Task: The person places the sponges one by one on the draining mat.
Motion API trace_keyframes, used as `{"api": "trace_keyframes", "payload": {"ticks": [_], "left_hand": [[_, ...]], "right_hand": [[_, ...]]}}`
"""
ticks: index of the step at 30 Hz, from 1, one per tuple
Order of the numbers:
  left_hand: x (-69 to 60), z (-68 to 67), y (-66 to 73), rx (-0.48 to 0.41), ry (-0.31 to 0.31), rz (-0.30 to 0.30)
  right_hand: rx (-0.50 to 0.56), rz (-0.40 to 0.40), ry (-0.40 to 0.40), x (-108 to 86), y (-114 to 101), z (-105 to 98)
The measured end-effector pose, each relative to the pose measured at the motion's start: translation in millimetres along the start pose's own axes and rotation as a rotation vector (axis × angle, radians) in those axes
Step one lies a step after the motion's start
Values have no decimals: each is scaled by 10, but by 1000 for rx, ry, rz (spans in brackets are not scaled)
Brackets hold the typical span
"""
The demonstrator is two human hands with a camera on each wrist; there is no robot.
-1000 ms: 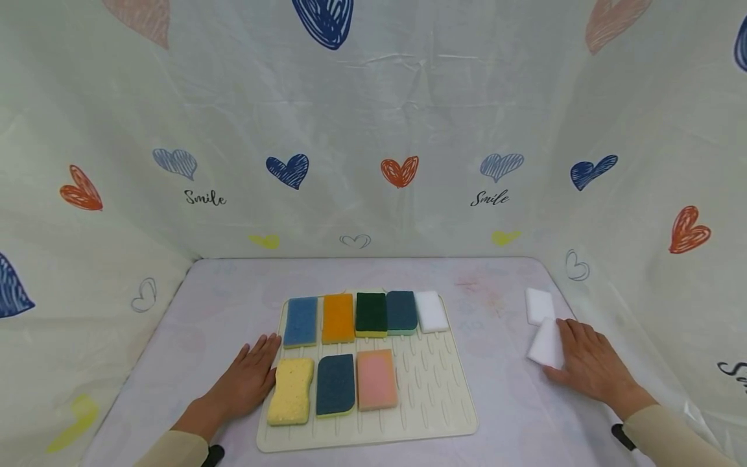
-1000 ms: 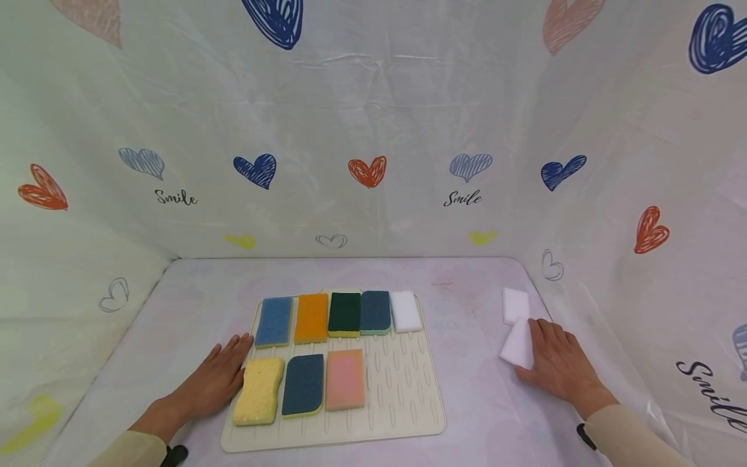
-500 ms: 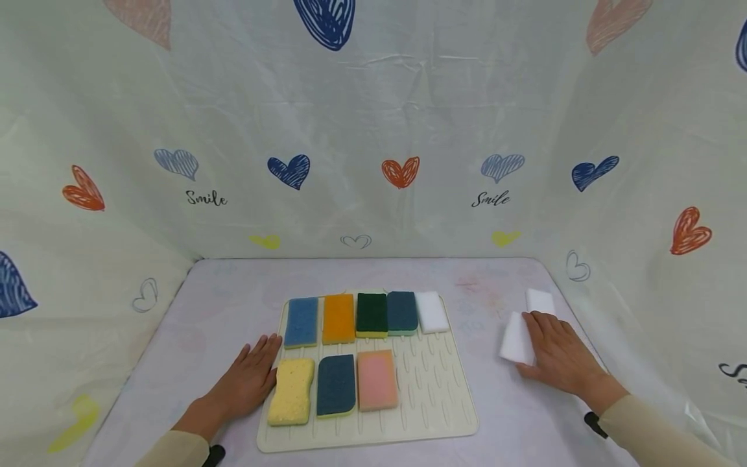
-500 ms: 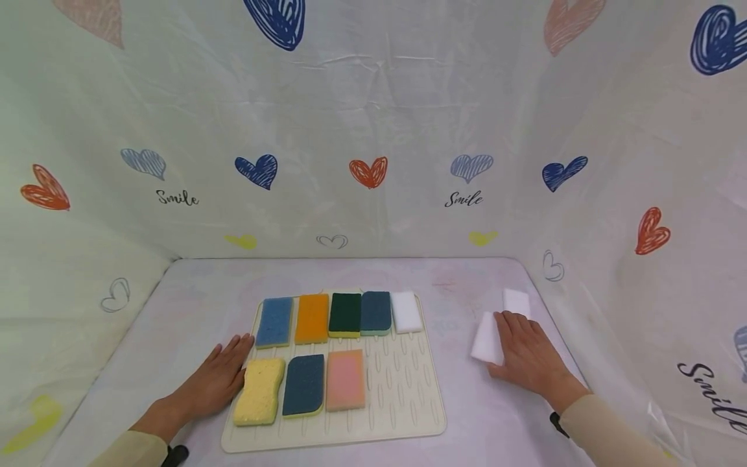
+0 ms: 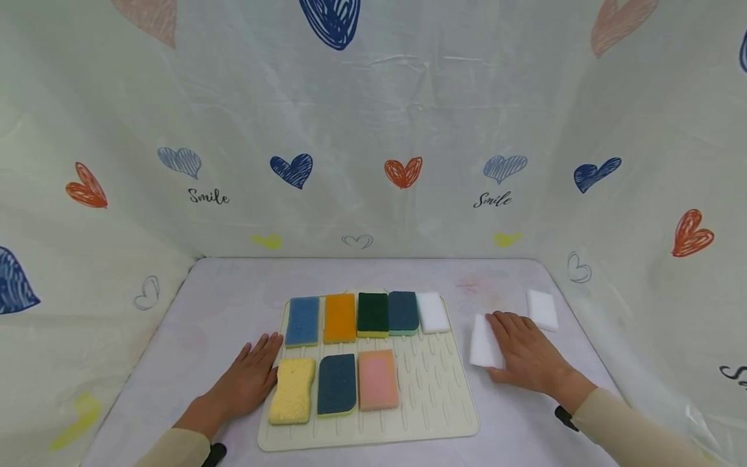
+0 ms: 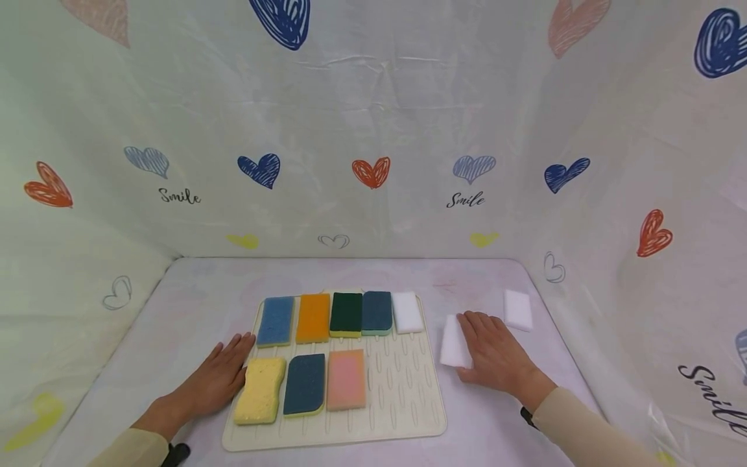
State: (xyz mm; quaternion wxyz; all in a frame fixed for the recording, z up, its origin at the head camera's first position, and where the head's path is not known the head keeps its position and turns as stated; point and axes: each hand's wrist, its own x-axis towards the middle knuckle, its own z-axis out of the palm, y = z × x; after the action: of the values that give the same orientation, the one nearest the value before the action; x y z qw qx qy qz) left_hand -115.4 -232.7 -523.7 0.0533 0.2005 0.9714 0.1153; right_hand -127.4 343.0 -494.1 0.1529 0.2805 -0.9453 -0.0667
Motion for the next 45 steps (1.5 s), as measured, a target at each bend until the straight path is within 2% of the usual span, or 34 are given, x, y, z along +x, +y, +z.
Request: {"api": "trace_keyframes", "payload": {"ticks": [7,15,19,30,45], "left_hand": [[3,-4,5,-1,-3,-3],[-5,13,-1,3,24,9],[-4,19,-11,-6,32,16],[2,50,-36,-18,40,22],[13,50,-34,-20,24,10]], "right_hand": [[6,-53,-7,153,-283,-49],[67,-105,-131,283,-612,-61],[100,-135,-161,341,-735,-59],[146,-208,-184,436,-958,-7],[207,-217,-270,556,-1151,31]]}}
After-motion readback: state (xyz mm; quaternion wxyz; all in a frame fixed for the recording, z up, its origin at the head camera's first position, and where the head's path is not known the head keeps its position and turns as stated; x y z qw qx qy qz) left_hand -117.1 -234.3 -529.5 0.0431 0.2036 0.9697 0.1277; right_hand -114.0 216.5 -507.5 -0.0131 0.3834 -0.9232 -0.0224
